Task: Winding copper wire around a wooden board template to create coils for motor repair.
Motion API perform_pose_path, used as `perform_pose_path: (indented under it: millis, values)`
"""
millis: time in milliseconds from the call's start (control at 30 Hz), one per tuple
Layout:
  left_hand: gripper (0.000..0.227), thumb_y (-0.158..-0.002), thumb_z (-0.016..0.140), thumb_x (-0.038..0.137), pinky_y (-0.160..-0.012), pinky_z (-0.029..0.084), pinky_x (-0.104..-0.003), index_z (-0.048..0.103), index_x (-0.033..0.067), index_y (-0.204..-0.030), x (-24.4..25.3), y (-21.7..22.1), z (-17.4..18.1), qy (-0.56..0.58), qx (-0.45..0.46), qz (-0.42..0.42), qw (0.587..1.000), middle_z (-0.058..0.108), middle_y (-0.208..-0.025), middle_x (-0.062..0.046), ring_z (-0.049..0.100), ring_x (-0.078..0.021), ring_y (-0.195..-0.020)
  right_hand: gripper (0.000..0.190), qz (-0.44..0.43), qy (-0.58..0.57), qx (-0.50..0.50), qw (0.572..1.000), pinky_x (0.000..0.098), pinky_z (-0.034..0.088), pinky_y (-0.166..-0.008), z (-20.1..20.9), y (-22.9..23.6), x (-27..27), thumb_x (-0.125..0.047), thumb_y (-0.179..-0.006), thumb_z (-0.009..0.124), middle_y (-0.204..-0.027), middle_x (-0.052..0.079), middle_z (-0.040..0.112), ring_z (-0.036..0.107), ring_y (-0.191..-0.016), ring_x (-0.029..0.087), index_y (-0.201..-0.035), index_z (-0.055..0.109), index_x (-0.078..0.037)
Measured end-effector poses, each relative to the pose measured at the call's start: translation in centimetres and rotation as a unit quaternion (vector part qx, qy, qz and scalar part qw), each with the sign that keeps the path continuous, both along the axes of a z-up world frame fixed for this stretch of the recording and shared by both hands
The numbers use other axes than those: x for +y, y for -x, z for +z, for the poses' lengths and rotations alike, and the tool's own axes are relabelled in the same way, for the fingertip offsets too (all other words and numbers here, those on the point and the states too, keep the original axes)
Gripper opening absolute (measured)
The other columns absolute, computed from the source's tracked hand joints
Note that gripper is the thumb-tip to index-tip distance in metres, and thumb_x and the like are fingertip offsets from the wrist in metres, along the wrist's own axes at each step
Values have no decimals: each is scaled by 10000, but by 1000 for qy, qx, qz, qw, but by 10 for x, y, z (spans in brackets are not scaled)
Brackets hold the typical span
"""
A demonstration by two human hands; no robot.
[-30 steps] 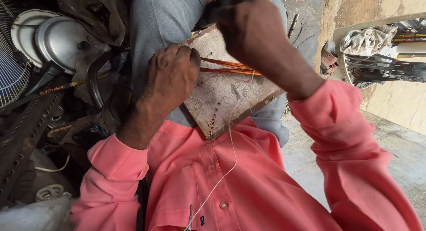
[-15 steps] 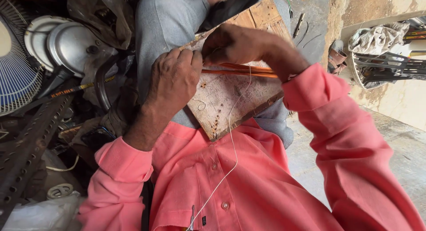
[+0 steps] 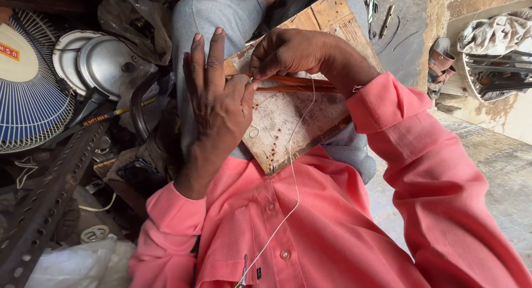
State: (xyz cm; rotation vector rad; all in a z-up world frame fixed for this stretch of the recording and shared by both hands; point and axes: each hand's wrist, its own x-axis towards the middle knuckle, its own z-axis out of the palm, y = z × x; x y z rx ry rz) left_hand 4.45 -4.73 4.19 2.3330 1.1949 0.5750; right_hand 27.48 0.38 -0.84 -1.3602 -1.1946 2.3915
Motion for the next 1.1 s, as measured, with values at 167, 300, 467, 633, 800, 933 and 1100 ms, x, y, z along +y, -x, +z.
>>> perform_pose_path:
  millis: [167,300,467,633,800,933,1100]
  values:
    - [187,-993,735,157,-1314,260,-586,681,3,-901,10,-3,-1,21,-29,-1,999,349,-1642,-217,270,-474,-1560,114,31,-133,6,991,266,503,-653,15,0,-11,-132,-874,757,-774,-26,721,612,-693,95,-948,764,-47]
    - [204,-1081,628,104,-1293,210,-648,645,15,-898,32,-7,12,-63,83,-83,991,420,-1608,-205,280,-427,-1559,196,23,-440,-109,891,390,544,-713,41,14,-37,-139,-879,776,-918,143,699,701,-817,298,-1036,739,-27]
    - [202,-1099,616,95,-1298,211,-638,643,-13,-931,51,-10,-17,-74,94,-118,986,460,-1533,-197,304,-424,-1556,133,-27,-463,-320,826,466,541,-664,55,37,-63,-165,-877,737,-859,147,729,700,-759,379,-975,760,-79]
    - [76,-1019,643,29,-1295,280,-583,663,-40,-1046,45,-5,10,31,23,-72,997,441,-1558,-218,335,-432,-1531,120,-86,-448,-318,832,448,546,-656,47,33,-56,-151,-882,726,-870,149,741,709,-737,349,-964,776,-79]
    - [288,-924,745,13,-1317,278,-560,739,-5,-1212,35,16,21,50,-53,-79,994,278,-1670,-235,225,-477,-1569,204,-32,-224,-188,956,306,539,-679,42,17,-29,-207,-882,742,-804,66,761,686,-715,117,-996,777,-42]
    - [242,-958,779,58,-1345,267,-561,772,54,-1200,32,19,13,27,-26,-88,995,260,-1722,-192,183,-464,-1608,201,-50,-110,-114,986,272,516,-649,38,13,-18,-192,-889,739,-775,30,718,630,-686,94,-935,765,1]
    - [92,-1008,788,113,-1340,232,-625,753,37,-1046,31,13,8,13,-15,-95,995,259,-1679,-188,147,-463,-1619,151,-45,-56,-77,994,252,463,-589,29,9,-11,-151,-838,775,-708,9,681,590,-630,96,-888,779,-9]
